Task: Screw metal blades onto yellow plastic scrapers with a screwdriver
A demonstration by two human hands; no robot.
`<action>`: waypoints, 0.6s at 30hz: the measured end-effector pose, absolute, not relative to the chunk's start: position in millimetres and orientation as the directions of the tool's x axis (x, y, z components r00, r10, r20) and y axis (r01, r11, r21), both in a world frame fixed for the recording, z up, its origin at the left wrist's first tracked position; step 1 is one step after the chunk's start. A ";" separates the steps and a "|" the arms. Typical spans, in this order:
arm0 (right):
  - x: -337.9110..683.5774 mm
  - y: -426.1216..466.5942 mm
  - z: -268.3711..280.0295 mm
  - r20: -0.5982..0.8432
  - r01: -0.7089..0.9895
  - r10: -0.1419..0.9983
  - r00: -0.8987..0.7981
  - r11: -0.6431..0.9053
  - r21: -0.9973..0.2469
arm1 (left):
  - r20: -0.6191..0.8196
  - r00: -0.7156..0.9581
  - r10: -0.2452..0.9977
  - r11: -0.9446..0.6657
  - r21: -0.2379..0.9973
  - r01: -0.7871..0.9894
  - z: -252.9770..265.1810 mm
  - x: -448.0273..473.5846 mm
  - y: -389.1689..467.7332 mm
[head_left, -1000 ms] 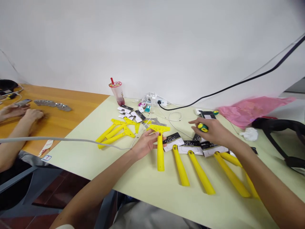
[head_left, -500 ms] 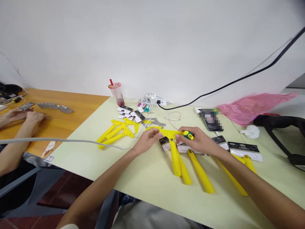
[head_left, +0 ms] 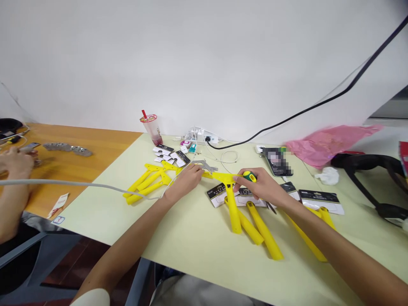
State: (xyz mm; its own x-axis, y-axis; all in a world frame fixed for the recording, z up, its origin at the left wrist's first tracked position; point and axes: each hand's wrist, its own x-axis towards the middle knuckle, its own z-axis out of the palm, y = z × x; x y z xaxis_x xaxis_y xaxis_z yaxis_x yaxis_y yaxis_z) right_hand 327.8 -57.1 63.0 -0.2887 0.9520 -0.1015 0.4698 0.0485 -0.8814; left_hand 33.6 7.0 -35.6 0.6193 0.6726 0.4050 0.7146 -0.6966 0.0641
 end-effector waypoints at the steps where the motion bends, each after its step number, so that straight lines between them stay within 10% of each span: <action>1: 327.4 -56.7 61.8 -0.105 0.467 0.951 -0.290 0.045 -0.883 | 0.438 0.605 0.664 -0.695 0.064 0.716 -35.0 33.3 6.3; 7: 323.7 -55.4 54.1 -0.123 0.443 0.946 -0.299 0.024 -0.896 | 0.702 0.173 0.691 -0.656 0.508 0.558 -16.8 36.5 -3.8; 11: 321.7 -55.0 45.6 -0.131 0.399 0.940 -0.314 0.005 -0.917 | 0.360 -0.141 0.922 -0.361 0.932 0.015 -1.9 42.0 -16.1; 14: 319.6 -55.7 39.9 -0.144 0.382 0.932 -0.331 -0.007 -0.924 | 0.118 -0.057 0.991 -0.130 0.929 -0.346 2.8 49.6 -25.7; 18: 315.9 -58.6 37.2 -0.164 0.377 0.926 -0.339 -0.026 -0.926 | 0.097 0.106 0.990 -0.054 0.935 -0.351 2.7 61.7 -39.6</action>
